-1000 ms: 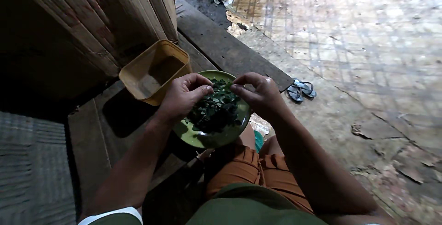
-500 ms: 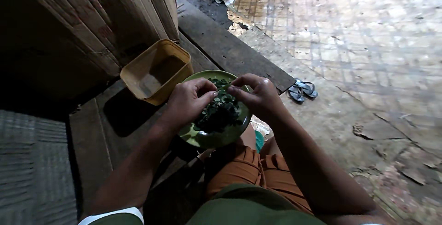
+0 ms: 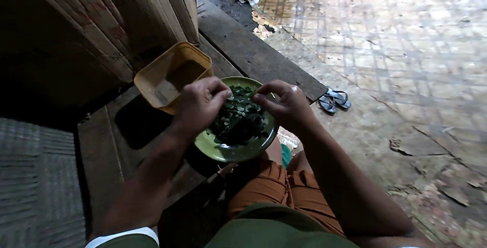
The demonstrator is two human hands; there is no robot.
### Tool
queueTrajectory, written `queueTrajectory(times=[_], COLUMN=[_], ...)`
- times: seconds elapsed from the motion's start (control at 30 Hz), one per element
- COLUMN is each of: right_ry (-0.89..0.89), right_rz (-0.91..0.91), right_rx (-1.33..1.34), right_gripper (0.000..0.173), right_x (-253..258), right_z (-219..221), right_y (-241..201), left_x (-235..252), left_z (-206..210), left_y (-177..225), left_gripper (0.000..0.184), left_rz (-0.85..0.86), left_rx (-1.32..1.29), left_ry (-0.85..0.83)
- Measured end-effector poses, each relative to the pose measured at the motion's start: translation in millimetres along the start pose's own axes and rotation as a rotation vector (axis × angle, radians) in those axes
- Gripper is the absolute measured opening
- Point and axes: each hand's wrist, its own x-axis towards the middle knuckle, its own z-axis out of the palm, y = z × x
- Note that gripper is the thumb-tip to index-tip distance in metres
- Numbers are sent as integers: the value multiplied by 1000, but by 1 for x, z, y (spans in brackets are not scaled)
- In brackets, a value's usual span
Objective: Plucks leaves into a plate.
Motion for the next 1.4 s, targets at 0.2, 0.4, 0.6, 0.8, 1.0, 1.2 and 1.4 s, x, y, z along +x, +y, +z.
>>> queueTrajectory(times=[0.2,0.4,0.6,0.8,1.0,1.2,1.4], right_ry=[-162,-163,-98,-65,41,44,56], right_rz=[-88,-85,-72,-49,-78,-147,-117], right_rx=[-213,-247,-258,-252,-45,32,-27], right_gripper=[18,28,30,27,23,19,16], right_x=[-1,0,-3,-6,-5,-2,1], right_z=[2,4,1,0,-5,5,6], right_y=[3,-2,6,7,-6,-15,-11], left_x=[13,13,4,2,2,1,2], left_z=[-38,-32,-6,5,-5,-1,-2], left_y=[-36,-30,-17,-15,6,8,6], left_gripper=[32,33,31,16,12,11,10], left_rz=[-186,-72,-56,-37,-100,-108,-176], left_rx=[417,426,252,241,-25,-142,-237], left_ry=[150,55,-404,-303,-198,-235,-232])
